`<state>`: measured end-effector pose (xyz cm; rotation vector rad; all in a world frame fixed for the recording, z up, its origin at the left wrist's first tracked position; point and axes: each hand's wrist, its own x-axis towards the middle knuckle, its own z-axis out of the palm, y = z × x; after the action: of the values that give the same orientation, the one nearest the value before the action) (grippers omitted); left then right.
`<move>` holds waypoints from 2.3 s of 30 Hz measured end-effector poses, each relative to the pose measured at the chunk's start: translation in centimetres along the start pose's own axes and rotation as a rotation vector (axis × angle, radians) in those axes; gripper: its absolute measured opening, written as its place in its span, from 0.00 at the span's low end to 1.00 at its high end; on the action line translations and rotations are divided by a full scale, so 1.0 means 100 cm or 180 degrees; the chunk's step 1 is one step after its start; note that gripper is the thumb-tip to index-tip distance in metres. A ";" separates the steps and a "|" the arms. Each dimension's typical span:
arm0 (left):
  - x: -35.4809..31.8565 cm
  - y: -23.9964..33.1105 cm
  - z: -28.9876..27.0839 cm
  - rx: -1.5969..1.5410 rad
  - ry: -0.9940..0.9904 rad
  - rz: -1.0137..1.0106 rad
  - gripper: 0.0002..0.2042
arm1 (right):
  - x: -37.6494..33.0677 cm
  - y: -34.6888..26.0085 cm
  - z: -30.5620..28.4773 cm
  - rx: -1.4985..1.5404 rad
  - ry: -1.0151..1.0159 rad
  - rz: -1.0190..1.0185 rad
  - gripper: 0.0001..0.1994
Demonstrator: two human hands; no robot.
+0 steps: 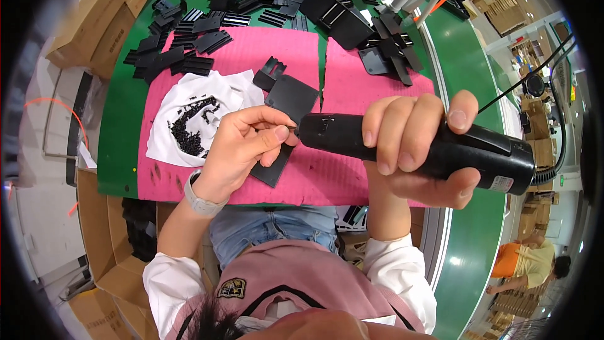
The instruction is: Using an electric screwdriver to attach small components to plastic base plates on an assembly line.
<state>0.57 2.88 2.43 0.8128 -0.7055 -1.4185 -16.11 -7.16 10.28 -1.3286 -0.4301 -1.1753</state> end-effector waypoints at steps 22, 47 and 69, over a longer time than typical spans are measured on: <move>0.001 -0.009 -0.030 0.2296 0.0799 0.0414 0.15 | -0.002 0.030 0.003 -0.0688 0.0176 0.1345 0.18; -0.002 0.005 -0.037 0.0687 0.0907 -0.0071 0.06 | -0.003 0.012 -0.044 0.0611 0.0234 0.1018 0.20; 0.039 0.027 -0.009 0.1627 0.0511 -0.0276 0.06 | -0.017 0.006 -0.052 0.0356 0.0491 0.0811 0.19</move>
<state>3.00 -1.00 3.96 1.3529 -0.9320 -1.2440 -18.17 -11.26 7.20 -1.1496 -0.2045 -1.0172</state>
